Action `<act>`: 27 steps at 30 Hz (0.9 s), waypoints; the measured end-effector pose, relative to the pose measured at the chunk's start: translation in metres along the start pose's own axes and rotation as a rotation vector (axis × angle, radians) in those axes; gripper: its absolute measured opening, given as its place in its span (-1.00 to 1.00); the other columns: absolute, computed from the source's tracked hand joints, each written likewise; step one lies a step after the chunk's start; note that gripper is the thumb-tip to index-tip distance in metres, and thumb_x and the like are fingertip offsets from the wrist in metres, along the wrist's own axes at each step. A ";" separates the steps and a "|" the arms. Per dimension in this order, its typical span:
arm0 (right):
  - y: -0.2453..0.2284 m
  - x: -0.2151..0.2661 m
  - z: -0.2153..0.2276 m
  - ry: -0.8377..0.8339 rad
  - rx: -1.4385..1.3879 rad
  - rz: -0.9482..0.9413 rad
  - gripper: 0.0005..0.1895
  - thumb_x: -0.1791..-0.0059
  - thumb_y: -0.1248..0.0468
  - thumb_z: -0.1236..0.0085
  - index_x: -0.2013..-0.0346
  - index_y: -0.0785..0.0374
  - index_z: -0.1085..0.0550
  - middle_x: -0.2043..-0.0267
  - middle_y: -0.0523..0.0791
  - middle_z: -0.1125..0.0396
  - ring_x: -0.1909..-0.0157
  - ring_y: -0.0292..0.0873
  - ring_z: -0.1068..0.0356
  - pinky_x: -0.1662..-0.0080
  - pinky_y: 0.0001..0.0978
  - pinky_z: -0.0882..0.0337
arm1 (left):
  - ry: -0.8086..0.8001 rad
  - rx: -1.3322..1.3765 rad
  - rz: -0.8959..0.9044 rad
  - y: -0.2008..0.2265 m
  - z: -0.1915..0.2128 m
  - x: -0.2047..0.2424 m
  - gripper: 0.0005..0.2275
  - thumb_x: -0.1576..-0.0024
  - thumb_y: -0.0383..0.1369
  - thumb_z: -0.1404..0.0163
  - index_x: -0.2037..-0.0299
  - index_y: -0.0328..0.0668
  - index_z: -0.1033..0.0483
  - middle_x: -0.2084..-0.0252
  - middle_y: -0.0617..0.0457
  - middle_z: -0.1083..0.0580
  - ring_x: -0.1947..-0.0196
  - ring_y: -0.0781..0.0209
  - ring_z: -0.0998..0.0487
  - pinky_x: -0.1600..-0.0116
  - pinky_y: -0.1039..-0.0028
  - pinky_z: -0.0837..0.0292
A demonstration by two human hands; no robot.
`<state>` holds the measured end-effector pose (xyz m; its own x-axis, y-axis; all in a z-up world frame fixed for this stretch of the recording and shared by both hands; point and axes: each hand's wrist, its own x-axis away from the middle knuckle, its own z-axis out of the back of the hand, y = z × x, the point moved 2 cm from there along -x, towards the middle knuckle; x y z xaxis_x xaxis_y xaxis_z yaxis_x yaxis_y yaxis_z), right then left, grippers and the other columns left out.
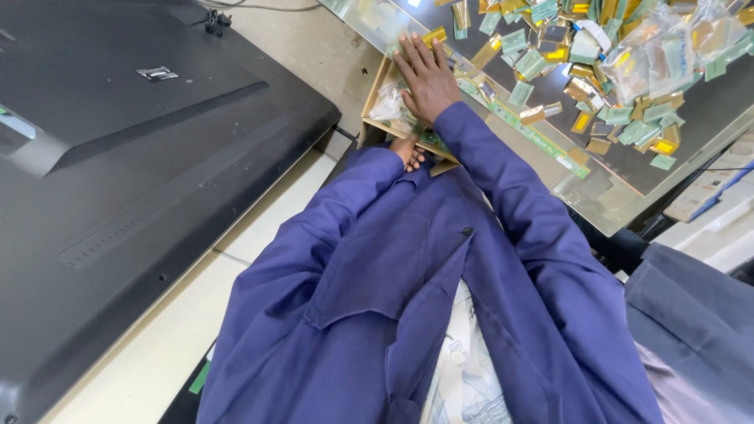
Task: Picking up small electronic components from a pile on a table and placing them into a cardboard box.
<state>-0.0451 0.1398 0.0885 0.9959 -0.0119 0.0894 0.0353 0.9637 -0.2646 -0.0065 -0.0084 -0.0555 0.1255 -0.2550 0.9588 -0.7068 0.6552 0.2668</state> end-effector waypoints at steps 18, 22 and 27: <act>-0.017 0.094 -0.036 0.231 -0.246 0.089 -0.51 -0.08 0.09 0.19 -0.23 0.29 -0.31 -0.31 0.09 -0.14 -0.37 0.18 -0.07 -0.26 0.11 -0.08 | -0.036 -0.163 -0.050 0.013 -0.012 0.022 -0.62 -0.12 -0.08 0.25 0.40 -0.24 -0.49 0.62 0.02 -0.47 0.79 0.25 -0.35 0.75 0.52 -0.12; 0.001 0.070 0.004 0.195 -0.207 -0.153 -0.39 -0.06 0.26 0.03 -0.39 0.37 -0.13 -0.46 0.12 0.11 -0.48 0.15 0.17 -0.39 0.15 0.06 | -0.033 -0.209 -0.076 0.015 -0.012 0.029 -0.66 -0.10 -0.13 0.23 0.42 -0.24 -0.49 0.62 0.04 -0.48 0.78 0.27 -0.36 0.74 0.54 -0.14; 0.007 0.061 -0.005 0.126 -0.145 -0.248 -0.37 -0.10 0.16 -0.03 -0.39 0.37 -0.13 -0.48 0.11 0.18 -0.49 0.14 0.24 -0.40 0.13 0.25 | -0.045 -0.171 -0.056 0.007 -0.010 0.012 -0.67 -0.15 -0.15 0.23 0.34 -0.29 -0.46 0.61 0.00 -0.47 0.81 0.24 -0.37 0.77 0.53 -0.12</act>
<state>0.0166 0.1443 0.0870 0.9576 -0.2836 0.0508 0.2808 0.8793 -0.3847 -0.0025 0.0001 -0.0414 0.1276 -0.3235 0.9376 -0.5707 0.7492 0.3362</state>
